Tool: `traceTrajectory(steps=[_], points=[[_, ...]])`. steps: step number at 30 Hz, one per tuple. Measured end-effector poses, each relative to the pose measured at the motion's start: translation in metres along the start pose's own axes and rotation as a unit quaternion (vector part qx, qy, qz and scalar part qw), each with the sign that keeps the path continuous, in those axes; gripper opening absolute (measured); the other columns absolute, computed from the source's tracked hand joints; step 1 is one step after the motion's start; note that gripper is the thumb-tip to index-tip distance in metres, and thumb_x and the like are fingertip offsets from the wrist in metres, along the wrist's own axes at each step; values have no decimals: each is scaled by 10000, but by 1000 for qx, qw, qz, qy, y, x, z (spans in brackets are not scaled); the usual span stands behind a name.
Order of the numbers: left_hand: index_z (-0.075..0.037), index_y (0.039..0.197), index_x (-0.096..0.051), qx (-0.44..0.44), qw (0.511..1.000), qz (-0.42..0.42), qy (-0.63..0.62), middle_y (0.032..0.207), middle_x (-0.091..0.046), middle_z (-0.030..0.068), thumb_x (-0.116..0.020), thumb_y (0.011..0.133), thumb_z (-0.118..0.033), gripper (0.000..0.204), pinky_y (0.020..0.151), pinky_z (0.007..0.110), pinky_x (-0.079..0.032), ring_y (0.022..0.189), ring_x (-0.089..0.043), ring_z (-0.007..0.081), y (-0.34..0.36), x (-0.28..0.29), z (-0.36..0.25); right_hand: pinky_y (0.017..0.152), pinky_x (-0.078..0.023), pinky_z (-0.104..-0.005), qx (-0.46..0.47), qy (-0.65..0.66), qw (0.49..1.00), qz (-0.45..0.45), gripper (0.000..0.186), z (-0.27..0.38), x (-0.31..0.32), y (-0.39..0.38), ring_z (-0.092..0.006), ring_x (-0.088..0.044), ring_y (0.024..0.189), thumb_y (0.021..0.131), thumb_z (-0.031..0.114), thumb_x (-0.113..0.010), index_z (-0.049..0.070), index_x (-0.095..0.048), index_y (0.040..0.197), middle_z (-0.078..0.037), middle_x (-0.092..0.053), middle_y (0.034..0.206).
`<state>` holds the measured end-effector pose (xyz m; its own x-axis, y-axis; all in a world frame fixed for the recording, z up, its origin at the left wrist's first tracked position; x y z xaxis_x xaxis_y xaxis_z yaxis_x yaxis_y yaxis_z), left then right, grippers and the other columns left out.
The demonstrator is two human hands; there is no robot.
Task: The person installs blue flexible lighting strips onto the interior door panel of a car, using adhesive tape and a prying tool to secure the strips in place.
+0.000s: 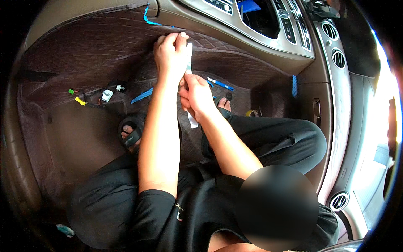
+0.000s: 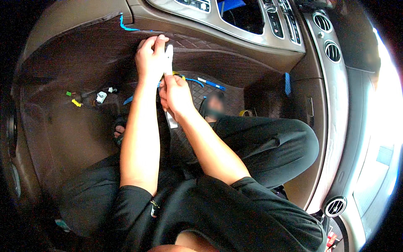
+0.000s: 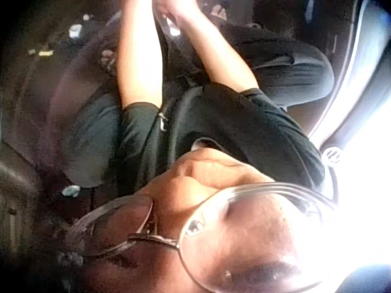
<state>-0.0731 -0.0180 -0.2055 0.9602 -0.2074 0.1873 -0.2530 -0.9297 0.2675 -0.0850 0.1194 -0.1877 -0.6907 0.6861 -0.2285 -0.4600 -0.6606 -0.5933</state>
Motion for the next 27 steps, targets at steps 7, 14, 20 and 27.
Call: traceTrajectory(steps=[7,14,20,27], points=[[-88,776,-616,-111,981,-120,104,793,-570,87,-889,729,-315,359,765,445,-451,806,-548,303,-10,-16,-13,382,-291,-306,29,-49,998,-28,332,25,26,3,-90,-323,410,1073,349,-431,82,-503,889,35,-389,552],[-87,800,-634,-71,989,-100,78,826,-584,73,-856,763,-247,276,782,398,-456,823,-560,254,-13,-16,-9,393,-293,-301,21,-54,998,7,330,36,30,6,-91,-326,414,1063,338,-453,79,-513,869,30,-397,559],[-87,820,-724,-92,995,-31,-11,869,-602,60,-796,805,-201,136,838,415,-450,885,-563,268,-14,-7,2,380,-311,-285,19,-31,999,11,320,35,20,5,-85,-317,393,1067,335,-457,85,-520,878,34,-388,553],[-85,843,-770,-99,995,-2,9,930,-615,85,-790,775,-166,108,878,416,-459,961,-573,289,-16,-4,3,374,-288,-298,28,-15,999,20,349,37,16,7,-101,-327,401,1074,336,-432,69,-502,860,20,-394,542]])
Point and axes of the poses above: each hand's wrist, its own y-axis towards the middle knuckle, its own x-axis out of the back of the hand, z = x × y, the point moved 3 cm from there along y, towards the middle knuckle
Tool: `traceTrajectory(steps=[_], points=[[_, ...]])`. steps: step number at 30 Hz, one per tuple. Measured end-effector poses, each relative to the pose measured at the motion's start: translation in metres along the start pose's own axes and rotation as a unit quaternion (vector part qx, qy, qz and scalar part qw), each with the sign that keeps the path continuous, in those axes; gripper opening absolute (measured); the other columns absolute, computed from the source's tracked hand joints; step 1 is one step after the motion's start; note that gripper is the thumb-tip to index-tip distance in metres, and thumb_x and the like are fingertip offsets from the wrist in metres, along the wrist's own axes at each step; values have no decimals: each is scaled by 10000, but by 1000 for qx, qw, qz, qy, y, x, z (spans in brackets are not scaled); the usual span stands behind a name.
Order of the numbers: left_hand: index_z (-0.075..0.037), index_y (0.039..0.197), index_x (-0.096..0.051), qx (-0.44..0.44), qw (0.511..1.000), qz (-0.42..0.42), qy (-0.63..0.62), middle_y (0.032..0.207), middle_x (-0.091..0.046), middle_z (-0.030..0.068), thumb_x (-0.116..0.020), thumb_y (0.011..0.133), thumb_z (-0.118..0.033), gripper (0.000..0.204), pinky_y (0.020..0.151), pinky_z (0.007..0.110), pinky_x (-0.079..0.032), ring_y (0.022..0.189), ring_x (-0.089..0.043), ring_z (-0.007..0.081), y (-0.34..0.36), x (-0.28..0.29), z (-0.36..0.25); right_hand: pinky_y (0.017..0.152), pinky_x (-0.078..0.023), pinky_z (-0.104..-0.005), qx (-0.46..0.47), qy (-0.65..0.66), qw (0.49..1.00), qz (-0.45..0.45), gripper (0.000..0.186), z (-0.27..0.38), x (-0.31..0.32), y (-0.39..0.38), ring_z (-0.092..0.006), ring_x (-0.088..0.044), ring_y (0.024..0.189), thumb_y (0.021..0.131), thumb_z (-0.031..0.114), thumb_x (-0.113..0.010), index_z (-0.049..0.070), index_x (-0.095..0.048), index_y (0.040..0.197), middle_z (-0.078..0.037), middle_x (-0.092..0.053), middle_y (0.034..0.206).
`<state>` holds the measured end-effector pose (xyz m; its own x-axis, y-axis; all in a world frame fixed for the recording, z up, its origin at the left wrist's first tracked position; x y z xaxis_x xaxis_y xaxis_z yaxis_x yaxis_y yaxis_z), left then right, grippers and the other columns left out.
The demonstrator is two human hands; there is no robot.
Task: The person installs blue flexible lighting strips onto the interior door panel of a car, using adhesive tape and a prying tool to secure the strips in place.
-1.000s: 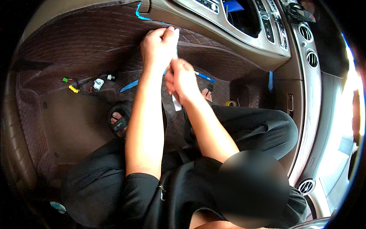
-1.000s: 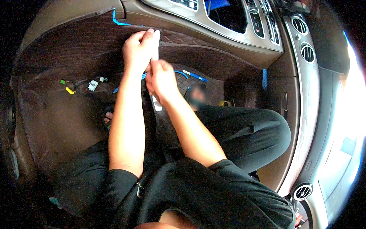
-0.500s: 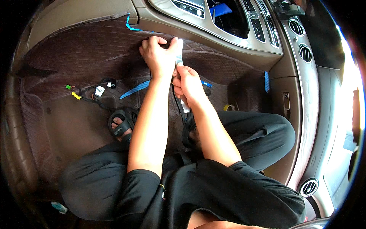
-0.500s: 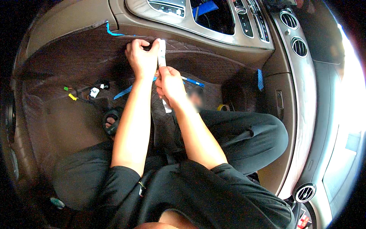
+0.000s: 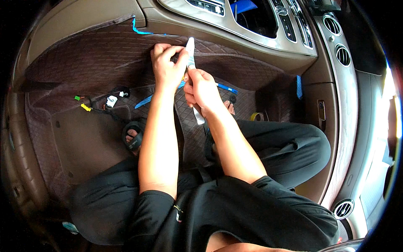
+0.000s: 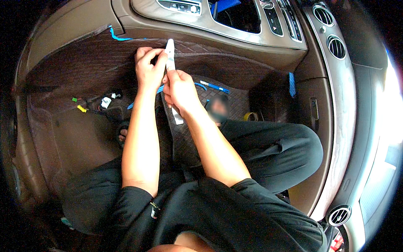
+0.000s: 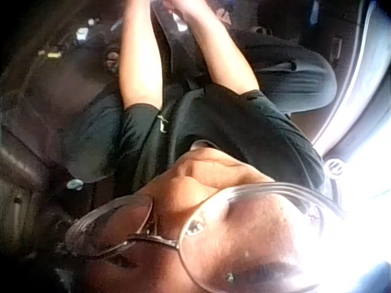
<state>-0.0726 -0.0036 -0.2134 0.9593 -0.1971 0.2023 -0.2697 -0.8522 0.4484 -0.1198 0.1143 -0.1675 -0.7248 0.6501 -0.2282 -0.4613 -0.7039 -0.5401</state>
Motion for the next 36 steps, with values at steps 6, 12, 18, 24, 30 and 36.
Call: traceTrajectory(steps=[6,12,18,24,30,36], points=[[-52,942,-774,5,999,24,40,983,-615,100,-793,818,-177,177,881,382,-479,987,-596,267,2,2,-5,368,-316,-307,-20,16,1000,16,306,10,-2,2,-107,-334,388,1062,279,-424,63,-515,865,20,-408,538],[-51,985,-782,57,997,42,16,973,-640,108,-791,872,-206,193,826,359,-505,926,-630,247,4,4,-5,334,-275,-288,27,43,999,-13,314,-4,-10,10,-95,-331,369,1063,278,-447,61,-519,847,9,-438,554],[-32,989,-775,69,997,39,15,932,-686,127,-789,872,-199,205,827,359,-519,912,-660,248,10,0,-5,342,-294,-290,48,-9,998,-40,351,-2,-11,14,-92,-348,382,1073,311,-459,61,-515,833,12,-441,562],[-52,930,-763,83,996,-9,16,914,-663,123,-735,884,-225,181,866,405,-486,928,-627,283,9,-8,-2,358,-303,-304,39,-16,999,-23,362,-1,-1,12,-105,-358,394,1069,344,-471,65,-528,844,7,-449,566],[-115,829,-746,60,998,-26,2,911,-625,87,-767,826,-235,122,896,430,-430,955,-559,285,5,-11,-4,396,-302,-285,-12,-3,999,-39,309,-15,11,-3,-86,-329,414,1057,345,-464,100,-512,874,43,-405,571],[-145,849,-784,44,999,-21,6,932,-612,74,-826,770,-219,117,902,420,-434,974,-557,283,3,-8,-9,374,-296,-298,11,-3,1000,-20,358,-1,12,1,-93,-335,401,1071,370,-450,85,-521,867,30,-398,542]])
Point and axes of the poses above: each hand's wrist, its own y-axis towards the middle knuckle, its own x-axis out of the back of the hand, z = x × y, the point moved 3 cm from there along y, towards the middle knuckle
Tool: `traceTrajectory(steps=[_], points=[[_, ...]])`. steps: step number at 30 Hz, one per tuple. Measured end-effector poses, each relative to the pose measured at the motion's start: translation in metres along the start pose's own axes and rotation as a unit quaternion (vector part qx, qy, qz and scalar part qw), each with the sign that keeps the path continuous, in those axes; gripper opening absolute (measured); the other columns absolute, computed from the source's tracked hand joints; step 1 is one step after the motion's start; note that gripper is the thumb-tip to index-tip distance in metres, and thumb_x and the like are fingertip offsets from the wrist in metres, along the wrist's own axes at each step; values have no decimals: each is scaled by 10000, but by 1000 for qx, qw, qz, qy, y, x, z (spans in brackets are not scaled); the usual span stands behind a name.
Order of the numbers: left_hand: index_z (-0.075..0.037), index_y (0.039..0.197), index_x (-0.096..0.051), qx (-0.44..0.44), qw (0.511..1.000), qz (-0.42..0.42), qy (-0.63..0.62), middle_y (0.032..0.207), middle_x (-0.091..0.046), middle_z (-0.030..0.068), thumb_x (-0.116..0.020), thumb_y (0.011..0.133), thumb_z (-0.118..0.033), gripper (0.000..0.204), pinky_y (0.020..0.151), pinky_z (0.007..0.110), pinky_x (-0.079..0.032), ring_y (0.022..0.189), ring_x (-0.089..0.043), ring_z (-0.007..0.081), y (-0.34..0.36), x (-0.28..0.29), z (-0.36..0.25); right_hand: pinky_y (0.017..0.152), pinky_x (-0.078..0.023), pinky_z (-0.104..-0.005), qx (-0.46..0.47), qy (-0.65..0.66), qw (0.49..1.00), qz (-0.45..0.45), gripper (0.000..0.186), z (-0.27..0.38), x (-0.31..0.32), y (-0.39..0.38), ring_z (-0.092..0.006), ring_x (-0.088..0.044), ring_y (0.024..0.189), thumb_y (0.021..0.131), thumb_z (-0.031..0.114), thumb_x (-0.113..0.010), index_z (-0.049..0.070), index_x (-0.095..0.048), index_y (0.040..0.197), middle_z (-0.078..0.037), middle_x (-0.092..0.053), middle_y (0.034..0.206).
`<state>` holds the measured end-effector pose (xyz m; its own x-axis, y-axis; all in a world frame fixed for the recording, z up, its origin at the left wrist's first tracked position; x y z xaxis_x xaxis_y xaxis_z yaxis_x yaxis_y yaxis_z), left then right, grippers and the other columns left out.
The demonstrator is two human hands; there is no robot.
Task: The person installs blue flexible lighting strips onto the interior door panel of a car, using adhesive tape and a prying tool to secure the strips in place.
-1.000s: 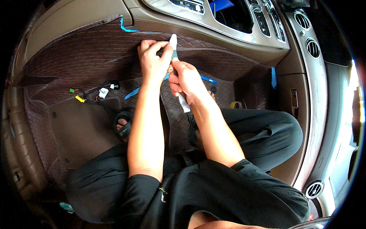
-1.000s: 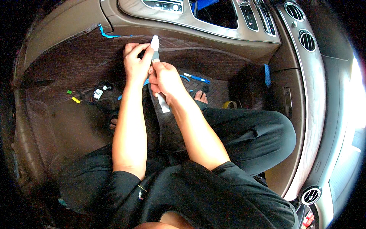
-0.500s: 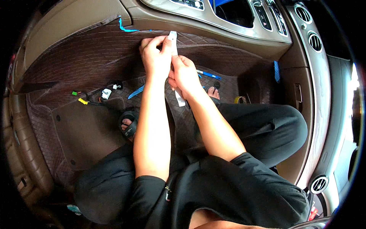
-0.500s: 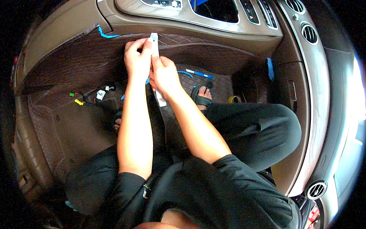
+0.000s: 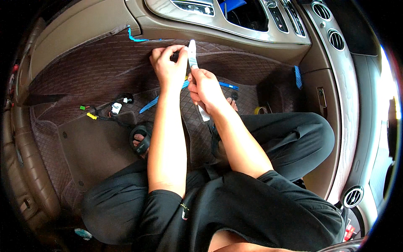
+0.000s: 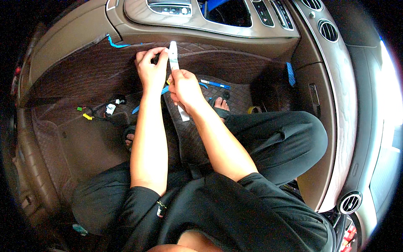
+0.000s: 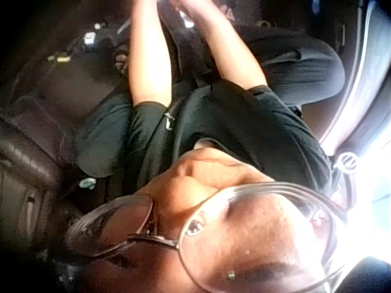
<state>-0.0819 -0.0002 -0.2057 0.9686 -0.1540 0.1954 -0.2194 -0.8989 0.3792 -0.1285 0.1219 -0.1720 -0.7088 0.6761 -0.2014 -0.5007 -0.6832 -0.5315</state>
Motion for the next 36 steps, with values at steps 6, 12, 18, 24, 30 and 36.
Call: traceTrajectory(steps=[6,12,18,24,30,36], points=[[-141,885,-800,2,1000,10,7,939,-608,71,-828,770,-213,139,910,421,-444,984,-558,282,0,1,2,362,-310,-309,-26,25,999,9,353,9,-5,2,-105,-338,387,1071,340,-442,69,-517,858,19,-424,547],[-132,905,-794,30,999,21,-36,914,-612,53,-818,809,-222,134,890,399,-448,948,-566,256,0,2,9,333,-283,-298,-2,91,996,6,348,2,-18,10,-106,-327,364,1074,322,-436,67,-504,848,10,-430,544],[-113,912,-767,39,998,10,-53,891,-612,45,-796,846,-239,145,868,401,-438,913,-557,240,2,-3,11,340,-289,-295,15,108,994,5,349,-1,-18,13,-113,-338,361,1077,325,-434,69,-505,850,11,-426,548],[-122,828,-660,-16,997,-33,73,860,-575,71,-890,697,-297,317,886,458,-426,936,-538,301,-1,-9,-9,336,-290,-310,-16,101,994,-49,340,-19,-5,-4,-114,-336,354,1073,349,-436,84,-504,871,18,-410,526],[-101,865,-593,48,973,-109,196,999,-568,156,-955,585,-415,555,909,515,-428,1042,-534,390,-9,-23,-29,329,-292,-299,55,147,983,-96,353,-29,16,9,-110,-342,342,1082,352,-426,86,-513,867,18,-420,505],[-81,880,-621,30,990,-89,106,900,-627,93,-890,740,-324,389,839,409,-475,896,-586,260,-5,-19,-10,351,-282,-295,57,78,993,-72,342,-34,5,4,-101,-343,366,1078,323,-447,82,-518,844,22,-425,524]])
Point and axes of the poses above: each hand's wrist, its own y-axis towards the middle knuckle, its own x-axis out of the back of the hand, z = x × y, the point moved 3 cm from there along y, towards the middle knuckle
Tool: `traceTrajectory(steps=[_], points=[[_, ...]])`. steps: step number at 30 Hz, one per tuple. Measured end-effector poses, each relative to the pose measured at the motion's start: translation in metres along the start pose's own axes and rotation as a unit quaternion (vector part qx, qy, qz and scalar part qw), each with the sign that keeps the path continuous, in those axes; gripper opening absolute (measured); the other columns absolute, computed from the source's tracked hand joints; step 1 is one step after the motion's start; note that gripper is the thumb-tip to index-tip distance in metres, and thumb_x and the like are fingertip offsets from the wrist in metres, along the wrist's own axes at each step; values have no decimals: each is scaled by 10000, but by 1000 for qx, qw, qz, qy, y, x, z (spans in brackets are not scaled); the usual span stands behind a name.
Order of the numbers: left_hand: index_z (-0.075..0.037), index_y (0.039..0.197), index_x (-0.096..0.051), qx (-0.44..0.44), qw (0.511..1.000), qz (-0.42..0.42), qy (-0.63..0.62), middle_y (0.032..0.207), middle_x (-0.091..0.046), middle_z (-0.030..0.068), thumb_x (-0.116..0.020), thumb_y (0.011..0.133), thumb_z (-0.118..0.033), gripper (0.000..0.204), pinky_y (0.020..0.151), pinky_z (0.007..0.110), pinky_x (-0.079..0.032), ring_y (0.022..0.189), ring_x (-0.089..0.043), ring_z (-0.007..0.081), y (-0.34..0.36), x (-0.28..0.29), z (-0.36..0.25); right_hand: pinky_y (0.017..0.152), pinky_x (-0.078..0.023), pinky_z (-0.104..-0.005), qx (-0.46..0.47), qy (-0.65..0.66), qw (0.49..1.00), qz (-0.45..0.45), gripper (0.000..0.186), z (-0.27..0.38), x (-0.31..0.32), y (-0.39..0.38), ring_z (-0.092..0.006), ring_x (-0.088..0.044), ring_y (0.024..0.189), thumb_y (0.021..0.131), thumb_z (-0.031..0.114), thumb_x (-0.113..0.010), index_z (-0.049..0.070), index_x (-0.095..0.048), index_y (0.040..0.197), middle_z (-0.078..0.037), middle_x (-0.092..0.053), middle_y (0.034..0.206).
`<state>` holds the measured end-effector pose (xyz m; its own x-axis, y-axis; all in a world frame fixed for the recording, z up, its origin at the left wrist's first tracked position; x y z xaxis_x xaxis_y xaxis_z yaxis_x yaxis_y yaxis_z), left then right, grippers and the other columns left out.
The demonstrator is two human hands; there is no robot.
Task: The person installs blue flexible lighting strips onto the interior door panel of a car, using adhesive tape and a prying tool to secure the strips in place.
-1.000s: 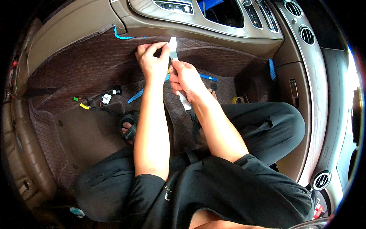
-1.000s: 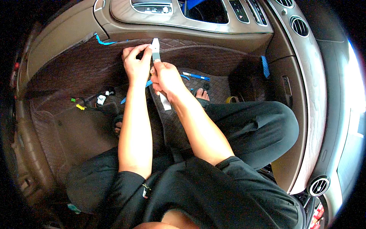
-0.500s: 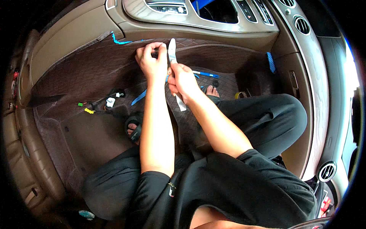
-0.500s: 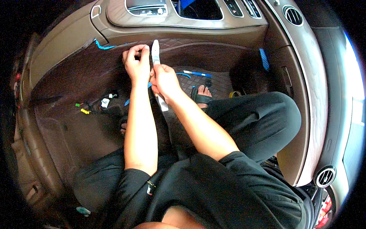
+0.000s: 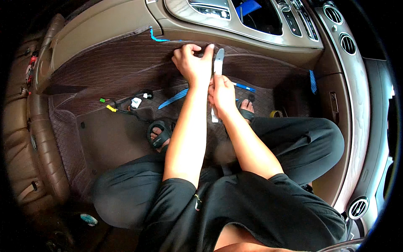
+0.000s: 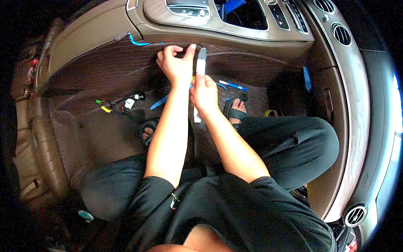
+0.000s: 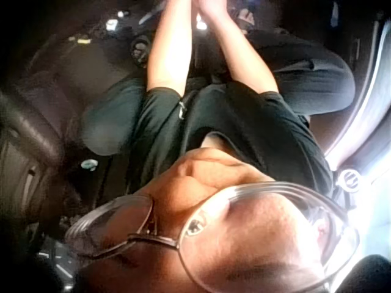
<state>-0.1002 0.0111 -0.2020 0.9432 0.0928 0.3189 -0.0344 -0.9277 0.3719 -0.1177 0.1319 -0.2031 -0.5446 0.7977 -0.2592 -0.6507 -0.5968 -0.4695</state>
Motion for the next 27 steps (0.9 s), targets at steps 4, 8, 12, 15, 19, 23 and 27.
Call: traceTrajectory(steps=[4,8,12,15,19,23,27], points=[[-10,987,-630,109,955,-12,-276,841,-658,22,-690,971,-173,174,687,256,-500,745,-606,97,12,15,45,383,-300,-284,-53,-90,987,122,314,17,-27,-12,-103,-366,404,1049,315,-460,71,-531,864,6,-443,564],[3,976,-669,117,953,51,-275,813,-702,61,-634,1008,-210,218,651,255,-511,689,-619,104,24,33,42,410,-313,-280,-75,-54,981,171,257,33,-49,-15,-111,-356,411,1020,234,-446,47,-536,869,-5,-449,574],[33,965,-692,183,902,192,-341,812,-730,135,-581,1029,-246,307,576,273,-512,652,-666,152,24,38,43,406,-321,-294,-76,-68,977,186,257,35,-59,-9,-117,-370,417,1021,227,-445,41,-536,868,-11,-454,582],[55,949,-696,212,866,247,-381,767,-720,111,-603,1022,-274,350,420,233,-377,471,-526,77,26,40,40,383,-334,-304,-81,-63,977,188,266,34,-61,-6,-125,-379,409,1024,222,-432,32,-538,872,-21,-470,599],[40,988,-715,214,871,316,-308,749,-703,77,-566,1041,-282,358,427,226,-366,469,-490,58,33,51,33,392,-310,-306,-110,-75,975,179,233,42,-64,-8,-113,-345,409,1018,217,-431,50,-523,883,2,-425,575],[43,1000,-706,223,874,360,-239,777,-718,81,-527,1058,-258,354,458,227,-391,497,-498,56,40,59,22,384,-283,-298,-117,-74,978,159,223,50,-71,-12,-91,-312,405,1022,220,-436,64,-507,881,29,-386,554],[44,1002,-685,230,866,360,-258,839,-747,121,-524,1060,-254,344,467,234,-422,523,-546,70,48,58,23,367,-266,-286,-110,-63,978,163,260,43,-77,-6,-81,-307,401,1042,252,-439,68,-506,871,35,-398,565]])
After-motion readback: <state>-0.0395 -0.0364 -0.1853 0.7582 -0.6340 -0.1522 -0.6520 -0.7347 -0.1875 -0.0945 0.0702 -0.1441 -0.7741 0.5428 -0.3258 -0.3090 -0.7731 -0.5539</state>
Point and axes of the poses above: each hand's wrist, its own y-axis towards the middle knuckle, its own x-axis out of the back of the hand, z = x × y, the point moved 3 cm from there along y, towards the middle knuckle
